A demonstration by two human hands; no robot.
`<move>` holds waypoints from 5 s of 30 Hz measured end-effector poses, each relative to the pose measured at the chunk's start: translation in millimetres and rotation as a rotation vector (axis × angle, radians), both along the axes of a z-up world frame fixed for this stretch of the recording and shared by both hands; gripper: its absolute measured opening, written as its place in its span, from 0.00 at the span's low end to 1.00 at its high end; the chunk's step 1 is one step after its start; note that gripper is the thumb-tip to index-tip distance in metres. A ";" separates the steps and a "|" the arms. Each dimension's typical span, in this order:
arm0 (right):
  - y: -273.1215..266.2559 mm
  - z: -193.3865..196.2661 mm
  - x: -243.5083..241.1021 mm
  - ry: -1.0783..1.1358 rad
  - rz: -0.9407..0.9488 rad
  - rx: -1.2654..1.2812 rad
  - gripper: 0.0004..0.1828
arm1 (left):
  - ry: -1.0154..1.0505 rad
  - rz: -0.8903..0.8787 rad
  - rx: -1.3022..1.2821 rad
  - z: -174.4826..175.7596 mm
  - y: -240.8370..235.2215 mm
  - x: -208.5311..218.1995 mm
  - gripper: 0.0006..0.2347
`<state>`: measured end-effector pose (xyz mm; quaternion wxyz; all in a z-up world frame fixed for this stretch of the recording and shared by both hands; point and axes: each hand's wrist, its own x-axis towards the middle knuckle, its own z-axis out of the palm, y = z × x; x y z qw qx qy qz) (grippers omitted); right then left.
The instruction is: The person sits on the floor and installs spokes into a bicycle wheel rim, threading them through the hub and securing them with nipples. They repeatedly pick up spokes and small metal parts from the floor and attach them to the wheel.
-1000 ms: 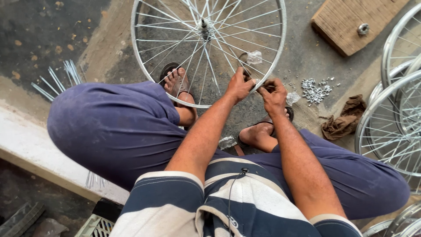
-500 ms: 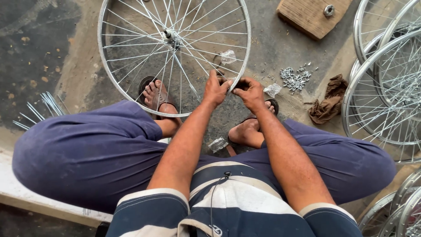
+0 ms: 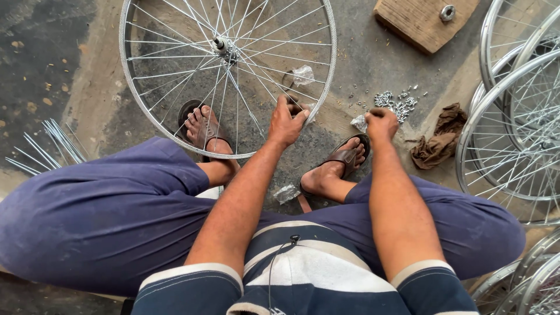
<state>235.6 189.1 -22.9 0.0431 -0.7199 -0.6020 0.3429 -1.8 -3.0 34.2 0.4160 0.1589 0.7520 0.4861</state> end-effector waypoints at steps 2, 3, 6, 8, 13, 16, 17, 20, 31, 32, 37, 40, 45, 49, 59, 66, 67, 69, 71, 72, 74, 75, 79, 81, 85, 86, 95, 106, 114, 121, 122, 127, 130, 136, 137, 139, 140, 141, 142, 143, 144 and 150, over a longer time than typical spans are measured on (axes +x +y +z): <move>-3.9 -8.7 -3.1 -0.067 0.099 0.017 0.14 | -0.017 -0.045 -0.122 0.2 0.5 0.9 0.20; -5.1 -13.1 -7.2 -0.086 0.144 0.021 0.14 | 0.028 -0.050 -0.141 0.0 1.2 1.1 0.20; -6.5 -18.6 -17.8 -0.100 0.170 0.024 0.14 | 0.065 -0.023 -0.066 -0.5 1.0 1.7 0.20; -1.8 -18.4 -22.3 -0.094 0.165 0.039 0.13 | -0.053 0.051 0.153 -1.8 1.2 1.4 0.19; 14.5 -19.2 -28.6 -0.090 0.173 0.119 0.13 | 0.118 -0.064 -0.159 -4.2 1.7 2.9 0.20; 17.7 -22.9 -36.5 -0.012 0.244 0.158 0.13 | -0.012 0.000 -0.016 -3.4 2.8 0.3 0.20; 16.9 -23.6 -38.3 -0.030 0.283 0.166 0.12 | -0.089 0.034 0.065 -2.6 3.1 0.8 0.19; 12.0 -25.9 -46.5 -0.088 0.381 0.201 0.10 | 0.049 -0.047 -0.192 -1.3 6.7 1.8 0.20; 8.6 -25.2 -36.5 -0.022 0.186 0.026 0.08 | 0.037 -0.030 -0.080 9.8 9.1 -8.5 0.18; 8.9 -24.4 -35.7 -0.036 0.173 0.000 0.07 | 0.070 -0.032 -0.088 14.1 9.7 -12.0 0.18; 10.8 -18.9 -36.6 -0.016 0.147 -0.013 0.05 | 0.521 -0.387 -0.250 42.1 14.5 -36.0 0.14; 9.7 -14.9 -39.6 0.064 0.169 0.009 0.05 | 0.780 -0.650 -0.107 54.2 24.3 -45.4 0.07; 9.2 -6.7 -41.4 0.112 0.213 0.055 0.06 | 0.705 -0.917 -0.217 59.9 30.9 -48.3 0.10; 7.4 -6.6 -43.2 0.262 0.145 -0.019 0.06 | 0.620 -0.907 -0.218 57.9 27.4 -50.9 0.13; 5.0 -23.1 -32.5 0.027 0.198 0.058 0.11 | 0.594 -0.970 -0.247 50.8 23.2 -53.2 0.10; 6.3 -32.2 -35.9 -0.015 0.200 0.069 0.11 | 0.510 -0.872 -0.202 50.0 26.0 -53.1 0.12; 6.3 -34.4 -37.1 -0.018 0.219 0.083 0.11 | 0.494 -0.880 -0.227 50.6 26.1 -53.1 0.12; 7.0 -38.8 -39.0 -0.084 0.349 0.172 0.10 | 0.518 -0.862 -0.196 51.4 26.6 -54.9 0.12; 8.4 -44.2 -39.4 -0.126 0.437 0.226 0.09 | 0.590 -0.811 -0.080 50.5 27.1 -55.8 0.12; 8.6 -47.2 -38.4 -0.137 0.460 0.235 0.08 | 0.572 -0.821 -0.098 49.2 26.9 -55.8 0.12; 6.9 -51.6 -33.4 -0.157 0.489 0.225 0.06 | 0.533 -0.845 -0.132 46.7 26.6 -53.8 0.11; 6.2 -52.9 -31.5 -0.165 0.495 0.211 0.06 | 0.544 -0.851 -0.150 45.9 27.1 -53.0 0.11; 2.6 -52.0 -30.2 -0.207 0.545 0.205 0.05 | 0.608 -0.825 -0.132 45.8 28.5 -54.0 0.11; 2.9 -51.2 -29.3 -0.156 0.527 0.244 0.07 | 0.592 -0.820 -0.120 45.0 25.4 -52.1 0.11; 5.6 -46.7 -35.5 -0.156 0.546 0.242 0.06 | 0.540 -0.852 -0.181 46.2 23.6 -52.6 0.11; 5.5 -45.0 -37.2 -0.179 0.556 0.212 0.05 | 0.542 -0.860 -0.196 46.8 23.3 -52.7 0.11; 0.3 -28.1 -46.8 -0.144 0.498 0.223 0.06 | 0.584 -0.850 -0.159 46.5 24.8 -53.2 0.10; 7.9 -29.9 -60.1 -0.193 0.506 0.098 0.04 | 0.595 -0.806 -0.127 45.7 25.9 -53.6 0.11; 21.2 -16.1 -60.3 0.819 -0.221 -0.403 0.07 | 0.600 -0.794 -0.113 45.2 26.6 -52.2 0.11; 23.0 13.6 -69.0 1.017 -0.316 -0.518 0.08 | 0.585 -0.790 -0.132 47.2 27.2 -52.0 0.12; 23.2 15.9 -70.0 1.013 -0.309 -0.518 0.08 | 0.580 -0.785 -0.132 47.4 27.8 -52.2 0.12; 22.1 16.9 -69.2 0.884 -0.295 -0.511 0.07 | 0.513 -0.771 -0.102 47.1 25.9 -53.5 0.09; 38.2 5.6 -59.9 0.713 -0.236 -0.446 0.11 | 0.567 -0.734 -0.020 45.8 26.2 -54.5 0.07; 106.7 -17.9 -5.2 0.429 -0.097 -0.100 0.09 | 0.591 -0.805 -0.023 44.1 30.9 -56.8 0.06; 118.4 -16.5 8.9 0.211 -0.094 -0.059 0.09 | 0.601 -0.815 -0.035 44.2 31.0 -56.4 0.06; 137.2 -13.6 33.7 -0.077 -0.040 0.095 0.10 | 0.642 -0.796 -0.019 43.4 31.8 -53.7 0.07; 145.7 -11.1 46.1 -0.146 0.011 0.209 0.11 | 0.663 -0.785 -0.012 42.0 31.9 -52.6 0.07; 154.3 -12.6 52.8 -0.209 -0.004 0.186 0.12 | 0.654 -0.769 0.002 39.7 31.4 -51.2 0.08; 160.8 -14.5 59.2 -0.273 -0.019 0.164 0.13 | 0.645 -0.753 0.017 36.5 30.4 -49.9 0.09; 168.9 -21.4 58.7 -0.333 -0.030 0.140 0.14 | 0.638 -0.734 0.026 32.3 29.0 -49.9 0.10; 175.1 -28.2 57.6 -0.394 -0.014 0.125 0.16 | 0.664 -0.731 0.044 27.3 28.2 -48.7 0.09; 191.6 -46.7 31.0 -0.715 0.293 0.042 0.22 | 0.720 -0.624 0.117 -1.0 34.2 -45.7 0.07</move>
